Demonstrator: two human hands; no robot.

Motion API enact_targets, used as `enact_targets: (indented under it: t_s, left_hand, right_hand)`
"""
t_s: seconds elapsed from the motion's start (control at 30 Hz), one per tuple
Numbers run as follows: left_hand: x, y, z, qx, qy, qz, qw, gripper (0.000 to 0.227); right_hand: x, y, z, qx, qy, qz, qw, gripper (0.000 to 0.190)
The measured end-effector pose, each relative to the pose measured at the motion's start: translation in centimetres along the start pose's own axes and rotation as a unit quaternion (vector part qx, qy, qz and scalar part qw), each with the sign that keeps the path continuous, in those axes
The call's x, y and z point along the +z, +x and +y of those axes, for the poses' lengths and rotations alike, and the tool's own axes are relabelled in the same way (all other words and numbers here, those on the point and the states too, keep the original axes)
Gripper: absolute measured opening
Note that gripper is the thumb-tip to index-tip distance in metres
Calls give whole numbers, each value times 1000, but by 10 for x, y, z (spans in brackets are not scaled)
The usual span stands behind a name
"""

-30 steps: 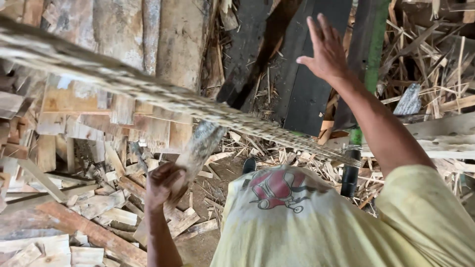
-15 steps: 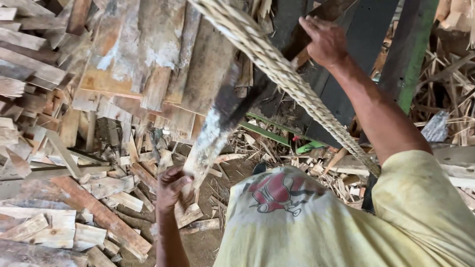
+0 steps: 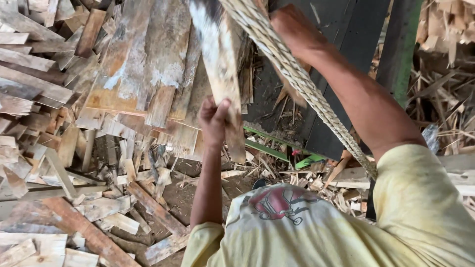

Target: Feeding wood planks into a processing machine while manually pulling a drive rope to advance the mechanism.

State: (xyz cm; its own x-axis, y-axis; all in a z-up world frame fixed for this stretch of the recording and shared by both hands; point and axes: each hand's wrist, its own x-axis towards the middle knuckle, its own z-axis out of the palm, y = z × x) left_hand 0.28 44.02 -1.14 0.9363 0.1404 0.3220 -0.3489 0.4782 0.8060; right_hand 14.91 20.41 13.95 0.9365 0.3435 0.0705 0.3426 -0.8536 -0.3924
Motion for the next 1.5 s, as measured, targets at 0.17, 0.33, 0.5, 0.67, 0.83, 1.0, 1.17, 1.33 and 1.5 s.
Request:
enact_targets:
  t_s: [0.17,0.33,0.5,0.67,0.83,1.0,1.17,1.33,1.5]
  left_hand:
    - [30,31,-27,49,105,52,992,7]
    - [39,40,-39,0,167,29,985,16]
    - [42,50,-79,-6,110,30,993,14]
    - [43,123,-76,57,104,110,987,12]
    - [52,173,-3,63,71,33,995,20]
    - [-49,180,-96,33,518,-14,855,27]
    - [-70,59,-123,-67,663,-135,734,34]
    - [1,-39,-25,-187,337,239,891,94]
    - [-63,-86,-117,-241,-182,275,913,63]
  right_hand:
    - [32,11,58,-193,224,-36,954,28]
    - [18,-29,71,77,324,-138,933,51]
    - [45,-59,96,-30,316,-97,943,40]
    - [77,-70,120,54,273,-78,958,47]
    - [10,-97,126,213,285,62,933,32]
    - [21,-125,176,153,465,164,856,16]
    - [48,-159,211,103,606,229,755,10]
    - [64,-188,208,104,698,230,670,18]
    - [77,-184,183,130,753,231,603,24]
